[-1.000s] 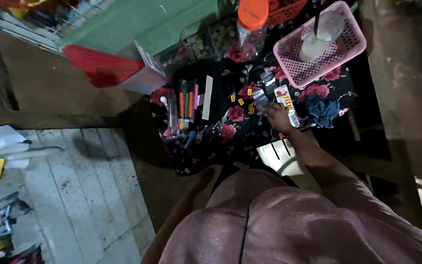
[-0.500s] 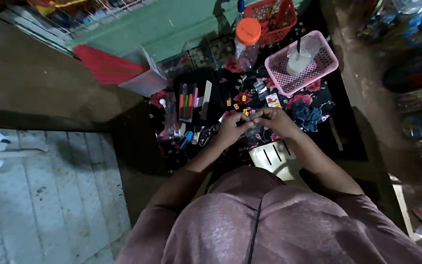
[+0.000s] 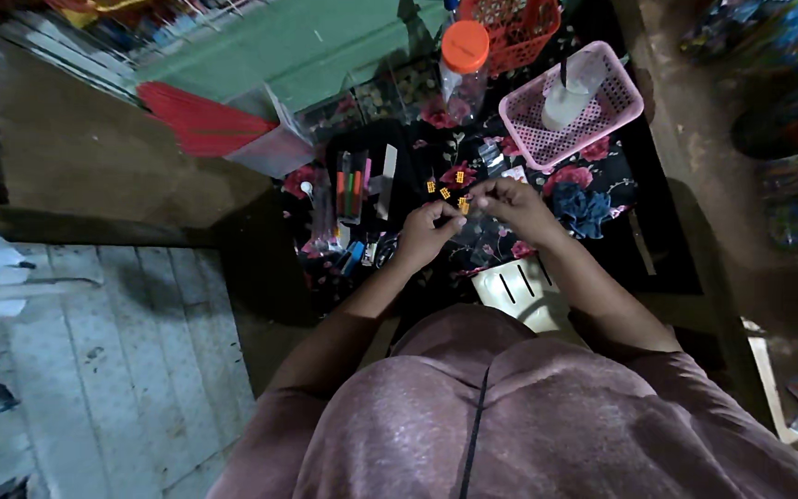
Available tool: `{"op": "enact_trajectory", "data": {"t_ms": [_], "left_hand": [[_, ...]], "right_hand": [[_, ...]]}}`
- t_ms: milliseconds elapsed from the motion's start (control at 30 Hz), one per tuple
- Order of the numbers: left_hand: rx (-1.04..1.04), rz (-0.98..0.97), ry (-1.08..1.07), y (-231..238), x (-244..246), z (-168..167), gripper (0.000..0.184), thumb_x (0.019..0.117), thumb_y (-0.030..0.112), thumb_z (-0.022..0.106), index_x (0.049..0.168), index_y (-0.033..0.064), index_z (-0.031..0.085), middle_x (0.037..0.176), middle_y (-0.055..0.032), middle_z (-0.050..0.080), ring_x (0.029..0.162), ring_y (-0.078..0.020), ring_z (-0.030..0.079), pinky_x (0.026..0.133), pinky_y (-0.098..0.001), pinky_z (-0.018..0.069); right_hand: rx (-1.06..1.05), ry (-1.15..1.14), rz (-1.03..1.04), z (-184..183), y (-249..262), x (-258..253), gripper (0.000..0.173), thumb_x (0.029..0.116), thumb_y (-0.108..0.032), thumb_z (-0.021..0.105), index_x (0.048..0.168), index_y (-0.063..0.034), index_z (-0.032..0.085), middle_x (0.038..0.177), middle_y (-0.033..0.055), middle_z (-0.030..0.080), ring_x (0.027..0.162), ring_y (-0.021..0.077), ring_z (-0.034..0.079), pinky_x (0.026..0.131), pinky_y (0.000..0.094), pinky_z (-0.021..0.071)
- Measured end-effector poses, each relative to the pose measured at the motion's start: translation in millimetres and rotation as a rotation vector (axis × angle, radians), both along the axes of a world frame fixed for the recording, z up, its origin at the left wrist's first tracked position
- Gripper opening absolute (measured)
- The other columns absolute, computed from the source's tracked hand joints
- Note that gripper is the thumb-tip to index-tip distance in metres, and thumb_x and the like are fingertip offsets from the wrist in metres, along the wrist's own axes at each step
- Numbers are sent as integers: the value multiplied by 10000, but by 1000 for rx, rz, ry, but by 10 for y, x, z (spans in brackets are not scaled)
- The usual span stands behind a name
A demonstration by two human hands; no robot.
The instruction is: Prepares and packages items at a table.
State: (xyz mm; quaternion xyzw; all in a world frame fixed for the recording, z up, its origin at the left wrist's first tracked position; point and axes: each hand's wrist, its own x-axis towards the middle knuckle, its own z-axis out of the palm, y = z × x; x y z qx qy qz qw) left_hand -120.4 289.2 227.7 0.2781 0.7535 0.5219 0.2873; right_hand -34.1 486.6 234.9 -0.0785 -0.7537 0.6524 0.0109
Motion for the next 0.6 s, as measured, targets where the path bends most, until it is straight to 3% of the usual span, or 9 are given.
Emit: {"op": "enact_trajectory", "data": {"t_ms": [100,167,200,300,367,433,500,600], "left_hand": [[-40,21,20,-167,2,116,184,1004,133,622,1082,-27,672,926,-69,698,767,-77,671,736,-282,591],[-58,55,61,-323,14,140,176,1005,139,622,1083,-11,670,888,-46,689,682,-52,634,635,-243,561],[-69,70,77,-400,22,147,174,1001,136,626,1084,-11,670,885,-40,684,662,-39,613,610,-222,540],[-132,109,72,-613,86,144,169,998,116,626,1090,-20,664,891,-46,683,648,-28,601,591,-202,527],[-164,122,71,-724,144,99,152,1001,108,622,1078,-18,659,883,-51,678,635,-30,594,576,-201,522],[-190,150,60,-788,202,38,137,1003,91,630,1067,-27,658,870,-75,670,614,-51,574,559,-217,506],[-190,171,47,-820,236,-1,133,996,81,640,1065,-32,663,864,-70,678,625,-33,582,564,-198,502],[-174,173,15,-822,231,42,140,998,98,635,1070,-17,667,888,-39,685,666,-4,594,576,-169,492]], "right_hand": [[269,-102,-122,-226,262,17,282,1039,-160,563,1212,50,636,1107,149,685,975,170,665,911,360,545],[487,-243,-98,-679,365,150,285,1012,-152,602,1201,54,657,1164,237,680,1068,367,674,975,565,521],[546,-307,-39,-935,320,259,293,996,-156,626,1213,37,663,1202,256,668,1101,418,663,977,628,507],[691,-393,159,-1484,-73,552,412,956,-220,696,1322,-37,652,1357,294,569,1248,487,561,1002,671,462],[788,-408,139,-1714,-306,654,487,980,-300,660,1430,-130,590,1435,315,498,1308,526,485,1009,701,406],[796,-426,85,-1911,-344,668,471,989,-264,652,1447,-178,587,1470,309,473,1333,541,453,1017,723,385],[745,-433,119,-2002,-221,621,353,995,-121,619,1342,-70,654,1405,318,529,1312,543,477,1018,722,393],[734,-334,230,-1952,99,452,283,988,-42,601,1247,51,666,1348,311,586,1285,495,544,1073,641,440]]}}
